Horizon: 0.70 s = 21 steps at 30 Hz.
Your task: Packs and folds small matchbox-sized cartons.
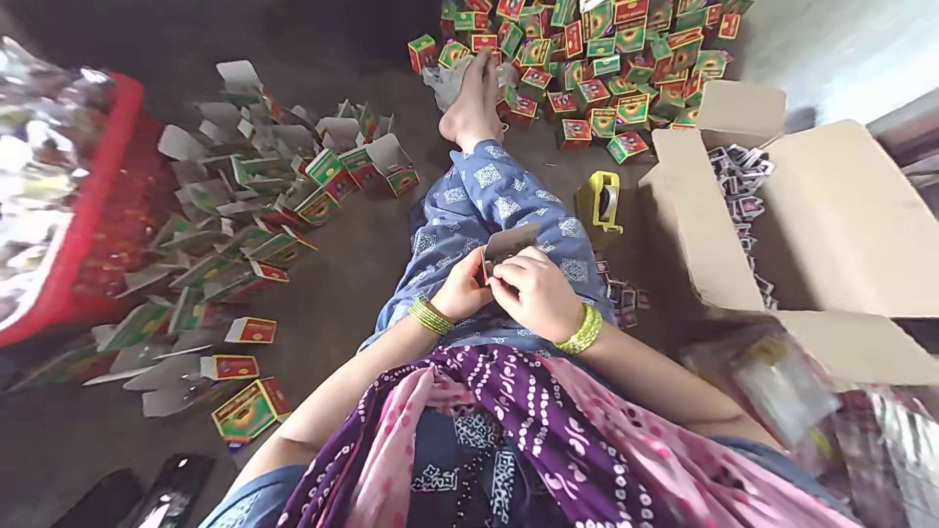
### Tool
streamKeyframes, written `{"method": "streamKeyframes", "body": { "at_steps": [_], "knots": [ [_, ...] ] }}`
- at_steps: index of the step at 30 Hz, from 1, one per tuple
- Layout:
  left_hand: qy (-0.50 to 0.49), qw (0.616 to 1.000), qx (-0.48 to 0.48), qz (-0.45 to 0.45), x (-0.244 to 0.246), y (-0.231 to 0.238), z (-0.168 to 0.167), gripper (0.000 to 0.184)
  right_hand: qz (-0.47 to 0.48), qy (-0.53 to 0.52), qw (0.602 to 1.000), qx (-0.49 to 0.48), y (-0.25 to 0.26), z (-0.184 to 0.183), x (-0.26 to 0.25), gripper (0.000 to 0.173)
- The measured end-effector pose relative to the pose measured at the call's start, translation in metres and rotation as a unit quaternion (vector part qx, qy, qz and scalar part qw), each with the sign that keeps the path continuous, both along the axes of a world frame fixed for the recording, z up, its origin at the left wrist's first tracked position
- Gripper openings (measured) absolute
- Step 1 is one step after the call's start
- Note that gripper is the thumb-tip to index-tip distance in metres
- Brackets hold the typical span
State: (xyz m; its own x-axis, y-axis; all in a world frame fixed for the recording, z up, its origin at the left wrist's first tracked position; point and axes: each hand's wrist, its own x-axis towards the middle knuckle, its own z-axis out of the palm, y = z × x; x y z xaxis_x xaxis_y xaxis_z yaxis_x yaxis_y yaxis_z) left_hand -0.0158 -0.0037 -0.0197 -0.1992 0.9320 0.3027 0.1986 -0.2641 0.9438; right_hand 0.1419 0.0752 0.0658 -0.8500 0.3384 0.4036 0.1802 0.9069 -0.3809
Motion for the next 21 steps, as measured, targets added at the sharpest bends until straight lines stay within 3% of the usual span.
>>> {"method": "streamKeyframes", "body": {
  "at_steps": [6,9,11,15,18,21],
  "knots": [
    [0.003,1.000,-0.006,0.001,0.004,0.003,0.000,0.061,0.019,-0.103,0.994,0.026,0.004,0.007,0.004,0.033],
    [0.014,0.999,-0.002,0.029,0.004,0.003,0.001,0.072,-0.023,0.037,0.999,0.017,0.012,0.002,0.010,0.027],
    [-0.028,0.999,0.008,0.035,0.005,0.001,0.000,0.083,-0.072,0.121,0.990,-0.012,0.022,0.001,0.015,0.032],
    [-0.120,0.991,0.051,0.038,0.007,-0.003,0.004,0.098,-0.059,0.144,0.966,-0.207,0.045,-0.010,0.021,0.054],
    [-0.109,0.991,0.069,0.013,0.009,-0.006,0.008,0.088,0.018,0.120,0.937,-0.327,0.047,-0.023,0.020,0.058],
    [-0.111,0.991,0.070,-0.008,0.009,-0.010,0.013,0.064,0.072,0.101,0.937,-0.328,0.041,-0.032,0.017,0.054]
  ]
}}
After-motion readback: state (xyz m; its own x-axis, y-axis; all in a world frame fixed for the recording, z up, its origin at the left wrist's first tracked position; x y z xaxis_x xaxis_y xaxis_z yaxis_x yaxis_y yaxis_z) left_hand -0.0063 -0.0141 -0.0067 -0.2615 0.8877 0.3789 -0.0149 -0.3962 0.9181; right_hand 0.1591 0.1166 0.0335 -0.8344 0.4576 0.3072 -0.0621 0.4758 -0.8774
